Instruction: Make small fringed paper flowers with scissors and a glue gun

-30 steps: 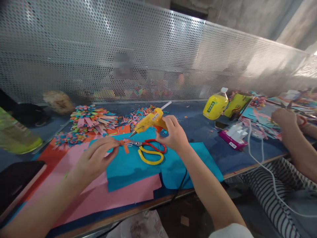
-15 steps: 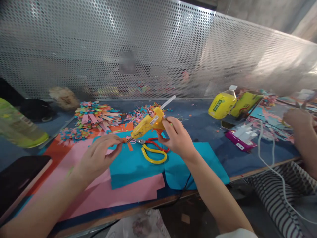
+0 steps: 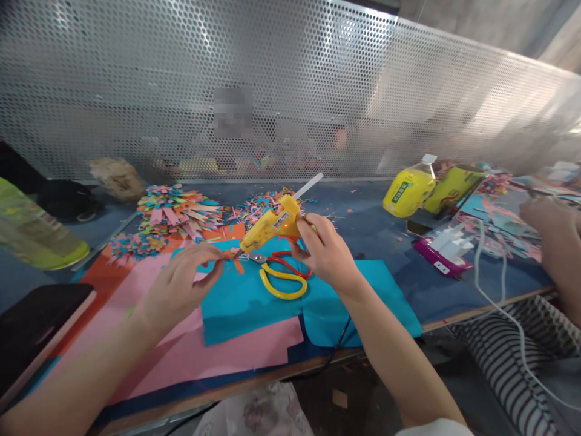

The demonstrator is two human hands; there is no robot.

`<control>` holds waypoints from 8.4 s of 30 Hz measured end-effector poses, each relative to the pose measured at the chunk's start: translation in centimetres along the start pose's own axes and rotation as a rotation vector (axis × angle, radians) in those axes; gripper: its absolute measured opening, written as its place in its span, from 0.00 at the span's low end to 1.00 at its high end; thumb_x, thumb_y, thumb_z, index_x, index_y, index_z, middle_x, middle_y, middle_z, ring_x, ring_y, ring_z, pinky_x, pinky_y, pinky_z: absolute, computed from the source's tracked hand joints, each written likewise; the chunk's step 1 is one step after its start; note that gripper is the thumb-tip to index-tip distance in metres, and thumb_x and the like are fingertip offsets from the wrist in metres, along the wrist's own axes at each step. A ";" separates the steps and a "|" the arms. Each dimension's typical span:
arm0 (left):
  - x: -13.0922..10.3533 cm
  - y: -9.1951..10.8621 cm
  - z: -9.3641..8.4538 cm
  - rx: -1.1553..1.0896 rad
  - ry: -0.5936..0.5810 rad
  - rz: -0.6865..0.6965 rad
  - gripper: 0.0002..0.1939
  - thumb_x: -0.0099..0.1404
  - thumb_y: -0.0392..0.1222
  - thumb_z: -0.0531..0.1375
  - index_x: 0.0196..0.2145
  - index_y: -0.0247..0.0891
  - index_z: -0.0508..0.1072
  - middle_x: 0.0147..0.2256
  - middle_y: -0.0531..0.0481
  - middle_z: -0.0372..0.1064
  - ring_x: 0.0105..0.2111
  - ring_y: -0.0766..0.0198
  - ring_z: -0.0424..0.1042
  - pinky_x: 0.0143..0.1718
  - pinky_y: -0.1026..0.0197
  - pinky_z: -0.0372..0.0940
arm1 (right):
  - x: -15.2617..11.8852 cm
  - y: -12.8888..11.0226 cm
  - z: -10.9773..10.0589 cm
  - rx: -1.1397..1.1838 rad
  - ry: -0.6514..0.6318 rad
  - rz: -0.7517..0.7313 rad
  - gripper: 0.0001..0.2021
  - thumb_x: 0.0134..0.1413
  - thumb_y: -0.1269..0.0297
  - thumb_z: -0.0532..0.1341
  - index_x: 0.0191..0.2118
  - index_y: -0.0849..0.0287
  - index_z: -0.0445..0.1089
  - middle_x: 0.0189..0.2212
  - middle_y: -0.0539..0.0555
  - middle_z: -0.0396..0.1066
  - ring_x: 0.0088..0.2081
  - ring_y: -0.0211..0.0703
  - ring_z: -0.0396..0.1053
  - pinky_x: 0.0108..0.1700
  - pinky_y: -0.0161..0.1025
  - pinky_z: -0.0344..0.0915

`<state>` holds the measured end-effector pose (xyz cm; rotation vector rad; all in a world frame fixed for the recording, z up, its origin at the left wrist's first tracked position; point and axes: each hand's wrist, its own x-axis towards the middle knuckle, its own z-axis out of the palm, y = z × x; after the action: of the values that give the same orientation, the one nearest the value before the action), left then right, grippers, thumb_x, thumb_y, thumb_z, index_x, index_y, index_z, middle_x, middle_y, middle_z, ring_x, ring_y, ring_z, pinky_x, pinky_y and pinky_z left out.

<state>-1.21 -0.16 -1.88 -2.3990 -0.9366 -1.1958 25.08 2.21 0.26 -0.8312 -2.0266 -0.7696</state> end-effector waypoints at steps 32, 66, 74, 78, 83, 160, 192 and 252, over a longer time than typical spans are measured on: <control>-0.1 -0.2 0.1 0.032 -0.004 0.013 0.10 0.58 0.28 0.55 0.37 0.37 0.64 0.34 0.47 0.71 0.37 0.62 0.70 0.38 0.60 0.66 | -0.4 0.4 0.1 0.058 -0.040 0.034 0.21 0.53 0.64 0.58 0.53 0.54 0.55 0.42 0.58 0.63 0.44 0.47 0.64 0.44 0.43 0.66; 0.0 0.5 0.3 -0.053 -0.034 -0.171 0.07 0.58 0.33 0.57 0.35 0.39 0.66 0.31 0.51 0.70 0.29 0.66 0.70 0.33 0.62 0.66 | -0.4 1.5 1.7 0.003 -0.120 0.270 0.16 0.48 0.64 0.58 0.44 0.63 0.60 0.39 0.62 0.63 0.43 0.50 0.63 0.42 0.45 0.65; 0.4 1.8 1.4 -0.783 -0.100 -0.821 0.15 0.51 0.39 0.62 0.35 0.38 0.62 0.26 0.55 0.67 0.25 0.67 0.70 0.23 0.65 0.66 | -3.0 2.9 4.8 -0.152 -0.531 0.668 0.14 0.40 0.55 0.63 0.27 0.63 0.66 0.26 0.58 0.66 0.30 0.47 0.67 0.31 0.42 0.64; 0.7 2.0 1.8 -1.035 -0.126 -1.023 0.18 0.47 0.42 0.65 0.32 0.38 0.61 0.22 0.58 0.66 0.16 0.71 0.65 0.17 0.66 0.63 | -1.1 0.2 3.4 0.140 -0.400 0.508 0.14 0.51 0.54 0.57 0.34 0.60 0.69 0.37 0.59 0.68 0.43 0.50 0.65 0.44 0.51 0.61; 0.4 2.0 2.2 -1.163 -0.126 -1.020 0.19 0.47 0.42 0.65 0.34 0.38 0.61 0.22 0.58 0.68 0.17 0.72 0.65 0.20 0.65 0.63 | 0.9 -3.8 2.2 0.842 -0.453 0.430 0.09 0.50 0.61 0.60 0.35 0.61 0.69 0.29 0.52 0.71 0.32 0.37 0.69 0.36 0.34 0.67; 0.2 3.3 -0.1 -0.158 -0.076 -0.203 0.06 0.58 0.39 0.58 0.35 0.46 0.70 0.38 0.51 0.73 0.40 0.57 0.69 0.41 0.51 0.61 | 0.0 -3.6 0.9 0.521 -0.164 -0.190 0.05 0.56 0.69 0.55 0.35 0.62 0.67 0.30 0.54 0.71 0.35 0.37 0.67 0.37 0.34 0.66; 0.4 3.9 -0.1 -0.657 -0.101 -0.571 0.16 0.60 0.38 0.55 0.46 0.41 0.61 0.39 0.47 0.71 0.44 0.59 0.67 0.44 0.53 0.60 | -0.1 -3.9 1.5 0.953 -0.389 0.247 0.07 0.52 0.65 0.58 0.27 0.63 0.64 0.23 0.51 0.65 0.23 0.32 0.60 0.24 0.29 0.59; 0.8 4.4 1.8 -1.308 -0.223 -1.342 0.28 0.46 0.43 0.65 0.44 0.34 0.61 0.23 0.52 0.69 0.23 0.67 0.66 0.22 0.67 0.56 | -0.5 -4.2 0.8 -0.013 -0.187 -0.517 0.07 0.56 0.68 0.53 0.30 0.61 0.66 0.25 0.50 0.67 0.25 0.35 0.60 0.24 0.37 0.47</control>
<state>3.14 -2.15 -2.29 -2.5641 -2.7234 -2.6080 21.72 0.12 -1.45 -0.3922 -2.4463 -1.0157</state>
